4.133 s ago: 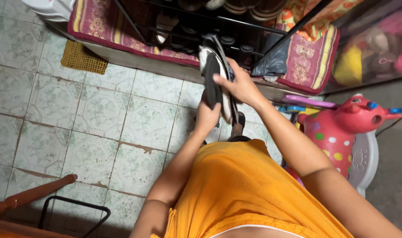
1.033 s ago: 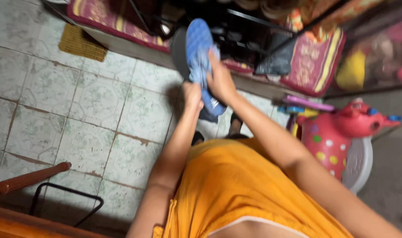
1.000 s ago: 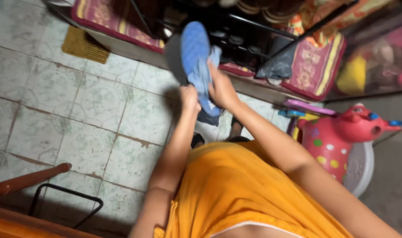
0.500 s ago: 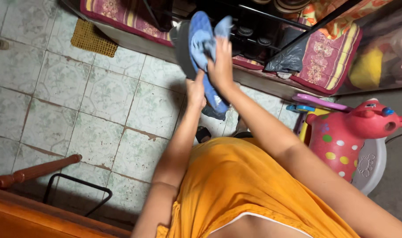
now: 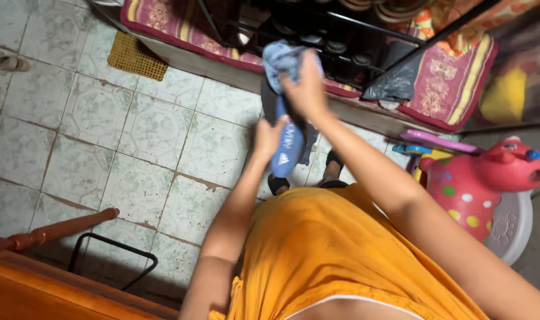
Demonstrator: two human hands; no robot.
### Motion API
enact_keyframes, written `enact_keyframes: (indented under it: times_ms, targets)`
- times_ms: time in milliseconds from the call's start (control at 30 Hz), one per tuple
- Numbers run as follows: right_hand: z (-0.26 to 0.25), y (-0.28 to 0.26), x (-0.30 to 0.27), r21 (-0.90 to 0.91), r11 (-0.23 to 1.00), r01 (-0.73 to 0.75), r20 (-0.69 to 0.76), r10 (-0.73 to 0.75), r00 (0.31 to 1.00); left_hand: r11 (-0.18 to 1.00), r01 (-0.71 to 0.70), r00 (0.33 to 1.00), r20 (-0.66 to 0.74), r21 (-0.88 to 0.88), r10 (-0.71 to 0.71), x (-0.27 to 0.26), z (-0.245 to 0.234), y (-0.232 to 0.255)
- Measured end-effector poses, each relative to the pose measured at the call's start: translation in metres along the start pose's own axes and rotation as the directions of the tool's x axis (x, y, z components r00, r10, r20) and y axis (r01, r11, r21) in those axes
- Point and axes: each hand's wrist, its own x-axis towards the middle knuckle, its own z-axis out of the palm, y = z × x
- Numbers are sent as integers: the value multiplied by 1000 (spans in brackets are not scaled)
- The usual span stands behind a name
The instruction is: The person cleans multiple pairs of shoes and slippers using a cloth, picking them up from a shelf, wiping them, and returning them or setting them aside.
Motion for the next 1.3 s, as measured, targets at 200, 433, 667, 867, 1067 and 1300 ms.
enact_keyframes:
  times_ms: [200,433,667,867,1067,1300]
  targets:
    - [1,8,-87,320,924,-209,621,-38,783,901,38,983,-144,-432,-111,-6,-26,-39]
    - [14,13,-23,-51,991,-121,222,130,966,869,310,932,-59,-385,-358,-14,-33,5]
    - [-28,-20,-119,-157,987,16,707,101,700,702,29,913,-266,-712,-308,14,-58,36]
    - [-54,6,-55,211,805,-555,548,373,749,963,-112,881,-472,-245,-18,6,-80,66]
    - [10,-26,-27,-28,999,-31,86,34,996,999,-25,886,-464,-41,3,-23,-22,62]
    - [-44,-22,-114,88,996,1,692,-62,719,977,-186,775,-626,-100,84,-10,-54,32]
